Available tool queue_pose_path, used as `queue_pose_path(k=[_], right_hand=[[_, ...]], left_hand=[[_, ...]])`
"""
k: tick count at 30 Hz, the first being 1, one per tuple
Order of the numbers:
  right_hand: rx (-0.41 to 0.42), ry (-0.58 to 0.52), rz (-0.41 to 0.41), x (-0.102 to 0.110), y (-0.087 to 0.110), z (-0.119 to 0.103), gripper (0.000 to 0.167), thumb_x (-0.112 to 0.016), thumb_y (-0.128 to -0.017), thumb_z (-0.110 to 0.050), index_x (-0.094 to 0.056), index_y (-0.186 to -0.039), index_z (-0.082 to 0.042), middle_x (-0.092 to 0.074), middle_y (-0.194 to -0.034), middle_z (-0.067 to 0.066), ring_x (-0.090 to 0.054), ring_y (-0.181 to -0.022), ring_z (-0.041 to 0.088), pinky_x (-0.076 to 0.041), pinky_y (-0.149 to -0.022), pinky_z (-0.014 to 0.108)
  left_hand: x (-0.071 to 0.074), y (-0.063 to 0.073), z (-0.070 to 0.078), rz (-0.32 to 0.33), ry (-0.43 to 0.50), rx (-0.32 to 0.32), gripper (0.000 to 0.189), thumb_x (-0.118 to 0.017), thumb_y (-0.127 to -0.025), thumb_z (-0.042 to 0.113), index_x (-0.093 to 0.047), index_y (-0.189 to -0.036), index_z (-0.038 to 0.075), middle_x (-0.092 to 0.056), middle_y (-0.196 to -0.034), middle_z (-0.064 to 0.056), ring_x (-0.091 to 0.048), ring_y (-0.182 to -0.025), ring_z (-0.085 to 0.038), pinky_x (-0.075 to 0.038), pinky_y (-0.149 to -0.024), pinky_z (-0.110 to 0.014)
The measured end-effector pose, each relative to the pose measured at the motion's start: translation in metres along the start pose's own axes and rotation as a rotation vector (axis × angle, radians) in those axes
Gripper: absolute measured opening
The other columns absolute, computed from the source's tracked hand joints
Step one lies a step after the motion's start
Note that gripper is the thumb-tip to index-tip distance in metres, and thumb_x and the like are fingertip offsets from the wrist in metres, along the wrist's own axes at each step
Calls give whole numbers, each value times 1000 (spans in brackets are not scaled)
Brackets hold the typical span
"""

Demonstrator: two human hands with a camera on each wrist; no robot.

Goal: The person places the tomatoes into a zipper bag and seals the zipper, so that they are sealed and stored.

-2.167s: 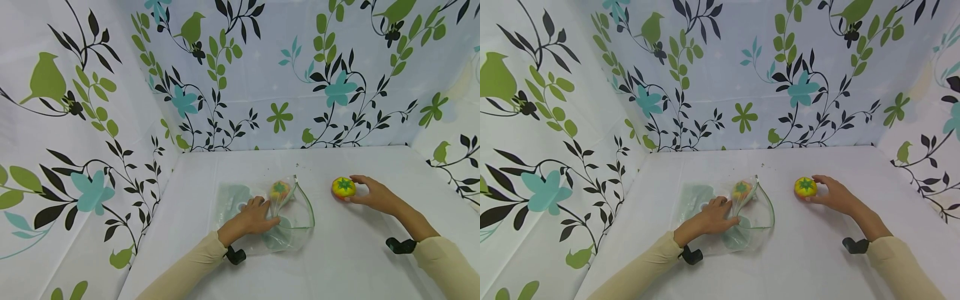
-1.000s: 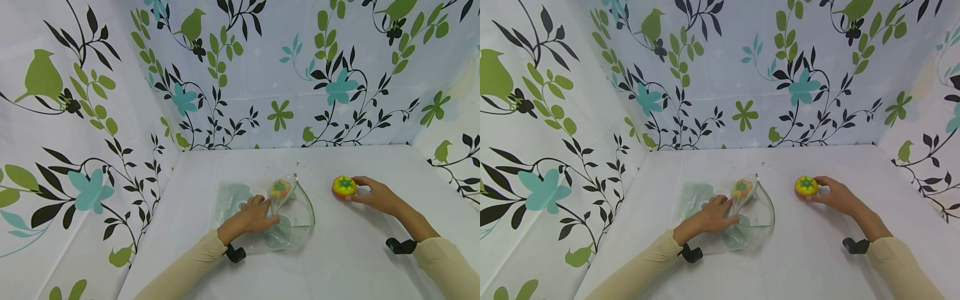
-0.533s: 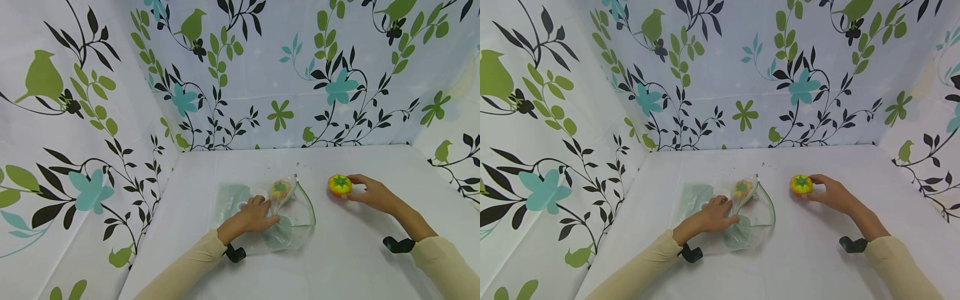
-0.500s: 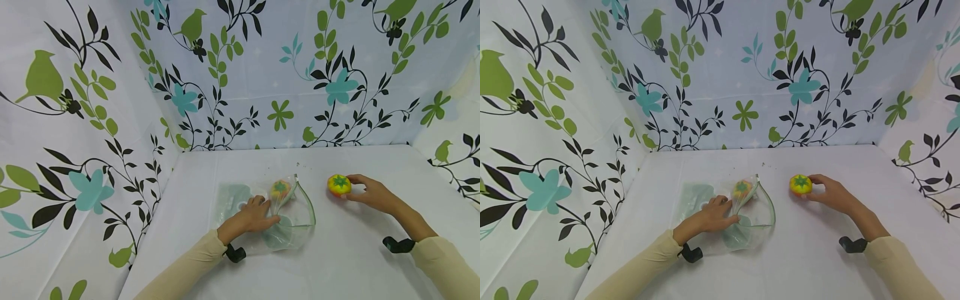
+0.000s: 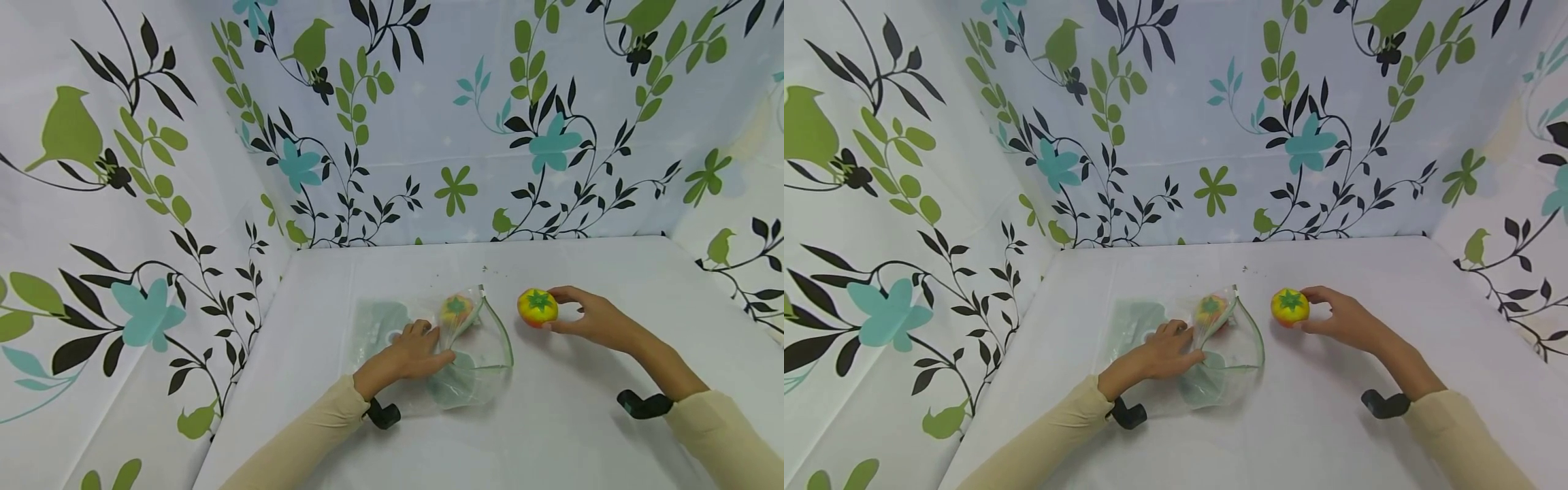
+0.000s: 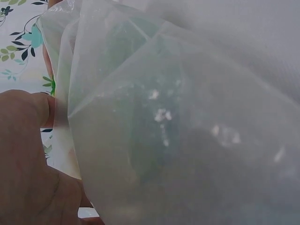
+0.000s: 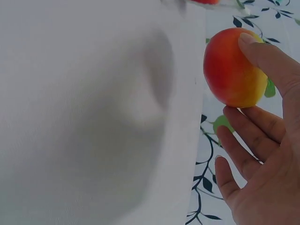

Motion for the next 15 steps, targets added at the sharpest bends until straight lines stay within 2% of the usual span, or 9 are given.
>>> queue_pose_path(k=[15], right_hand=[[90, -38, -25, -16, 3, -30, 66, -82, -92, -37, -59, -144, -5, -68, -136, 14, -61, -124, 37, -52, -98, 63]], left_hand=[[2, 0, 0, -8, 17, -2, 82, -31, -97, 61, -40, -164, 14, -33, -167, -13, -33, -151, -36, -35, -115, -62]])
Point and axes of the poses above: each hand's wrist, its own y-axis away from the middle knuckle, its own x-axis out of the back of the hand, z = x × y, the point moved 6 cm from there along -y, towards the middle knuckle
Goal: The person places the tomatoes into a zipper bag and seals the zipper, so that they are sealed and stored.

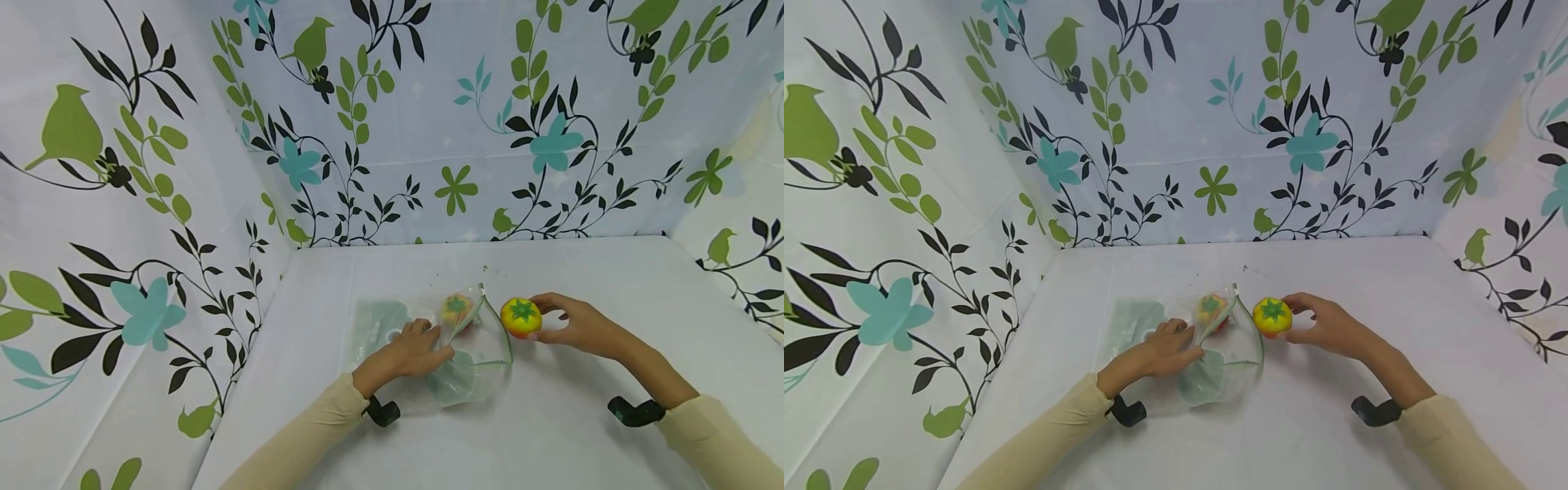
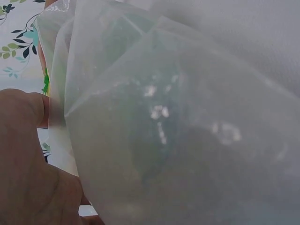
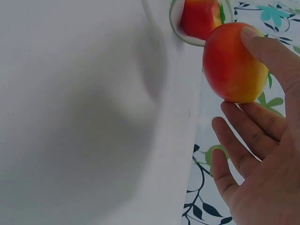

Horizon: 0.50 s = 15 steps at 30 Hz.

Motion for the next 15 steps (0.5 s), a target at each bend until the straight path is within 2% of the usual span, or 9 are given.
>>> queue_pose_path(k=[7, 15], right_hand=[[14, 4, -17, -9, -2, -7, 65, -83, -90, -38, -60, -142, -6, -69, -132, 11, -62, -120, 33, -54, -95, 57], [11, -31, -36, -20, -3, -14, 65, -85, -88, -38, -62, -141, -9, -69, -133, 9, -62, -120, 30, -53, -97, 56]], left_hand=[[0, 0, -1, 5, 4, -10, 80, -30, -99, 60, -41, -163, 14, -33, -167, -13, -33, -151, -36, -35, -115, -62], [0, 0, -2, 12, -2, -7, 79, -30, -99, 59, -42, -163, 14, -35, -166, -13, -34, -151, -36, -36, -114, -63]])
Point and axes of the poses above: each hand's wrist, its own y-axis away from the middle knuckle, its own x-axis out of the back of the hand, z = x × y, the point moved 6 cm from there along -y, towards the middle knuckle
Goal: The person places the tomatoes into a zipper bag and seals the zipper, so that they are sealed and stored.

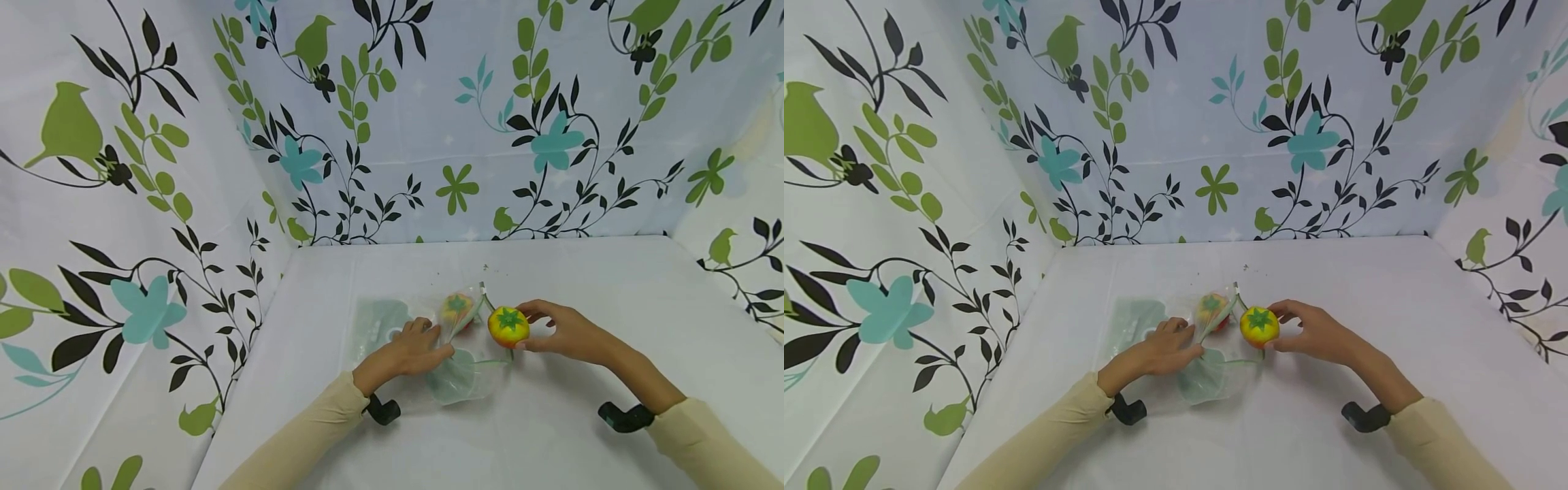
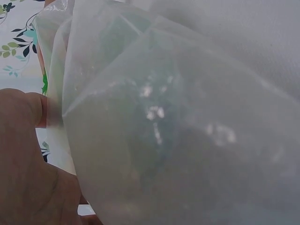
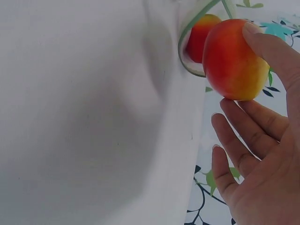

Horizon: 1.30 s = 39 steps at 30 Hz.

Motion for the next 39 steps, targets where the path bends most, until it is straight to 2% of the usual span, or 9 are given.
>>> queue_pose_path(k=[7, 13, 19, 27, 32, 39], right_hand=[[0, 7, -17, -10, -4, -2, 65, -85, -87, -43, -63, -140, -12, -69, -132, 5, -62, -118, 26, -53, -95, 50], [17, -5, -35, -18, -7, -6, 65, -86, -86, -44, -64, -139, -13, -70, -131, 4, -62, -115, 24, -52, -94, 50], [49, -15, -77, -27, -9, -9, 60, -85, -87, -36, -64, -139, -13, -70, -131, 4, -63, -110, 21, -51, -92, 49], [87, -50, -151, -37, -14, -13, 58, -82, -89, -28, -63, -140, -8, -69, -133, 9, -63, -106, 22, -57, -81, 27], [108, -58, -182, -42, -17, -15, 58, -80, -89, -22, -61, -142, -6, -68, -135, 11, -63, -105, 21, -57, -83, 26], [92, -64, -220, -47, -20, -19, 61, -80, -89, -20, -59, -145, -5, -66, -138, 13, -63, -103, 21, -56, -82, 25]], left_hand=[[0, 0, 0, -1, -9, 1, 78, -30, -99, 58, -43, -162, 13, -36, -165, -14, -35, -150, -36, -37, -113, -62], [0, -1, 0, 1, -5, -2, 79, -29, -99, 59, -43, -162, 13, -36, -165, -14, -36, -150, -36, -36, -114, -62], [0, -1, 0, -4, -2, 11, 79, -28, -99, 59, -43, -162, 14, -35, -166, -13, -35, -150, -36, -35, -114, -62], [0, 0, 0, -12, 5, 7, 77, -27, -99, 57, -43, -162, 15, -34, -166, -14, -34, -150, -36, -34, -114, -63], [0, 0, 0, -5, 3, 5, 80, -27, -97, 59, -43, -162, 15, -35, -166, -14, -35, -149, -36, -35, -114, -62], [0, 1, -1, -7, 16, 8, 79, -28, -98, 58, -41, -164, 15, -35, -166, -13, -35, -149, -35, -33, -114, -61]])
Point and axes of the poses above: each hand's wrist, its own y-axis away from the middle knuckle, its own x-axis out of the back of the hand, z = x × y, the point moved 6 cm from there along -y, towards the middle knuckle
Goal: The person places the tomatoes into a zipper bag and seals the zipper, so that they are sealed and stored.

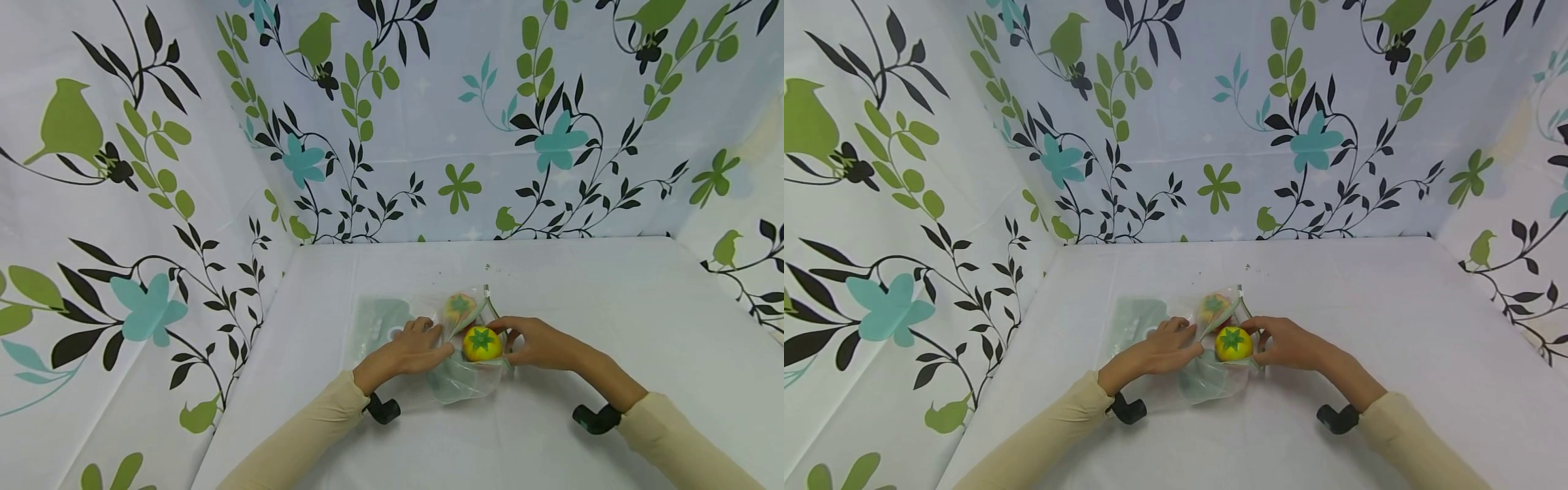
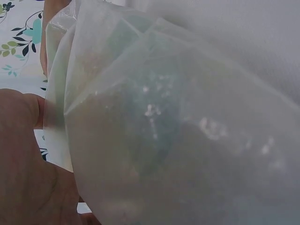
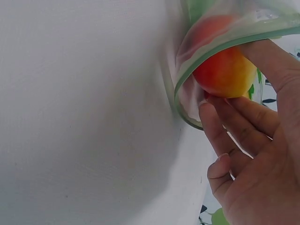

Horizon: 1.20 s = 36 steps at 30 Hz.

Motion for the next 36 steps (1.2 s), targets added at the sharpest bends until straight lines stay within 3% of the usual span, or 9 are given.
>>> queue_pose_path(k=[13, 20, 28, 36], right_hand=[[25, -40, 4, -11, -7, -2, 64, -77, -89, -11, -56, -149, -7, -64, -141, 13, -63, -98, 20, -57, -76, 26], [50, -61, 15, -14, -11, -5, 66, -81, -93, -24, -55, -150, -5, -64, -140, 14, -64, -97, 21, -56, -76, 26], [32, -70, 19, -19, -14, -6, 65, -81, -94, -25, -55, -151, -7, -64, -139, 13, -64, -96, 18, -56, -77, 26], [61, -47, 32, -18, -13, -7, 68, -83, -93, -27, -53, -150, -4, -65, -139, 16, -66, -94, 16, -57, -78, 25]], left_hand=[[0, 0, 0, -4, -19, -11, 83, -25, -99, 65, -39, -165, 16, -34, -166, -13, -35, -149, -34, -33, -114, -60], [0, 1, 1, -6, -29, -5, 85, -23, -96, 65, -38, -165, 18, -34, -166, -13, -35, -149, -34, -33, -112, -59], [0, 1, 0, -12, -26, -12, 86, -25, -94, 64, -37, -166, 17, -33, -167, -13, -34, -150, -35, -33, -113, -60], [0, 0, -3, -21, -20, -14, 87, -21, -99, 70, -34, -167, 18, -31, -168, -13, -32, -152, -35, -31, -117, -62]])
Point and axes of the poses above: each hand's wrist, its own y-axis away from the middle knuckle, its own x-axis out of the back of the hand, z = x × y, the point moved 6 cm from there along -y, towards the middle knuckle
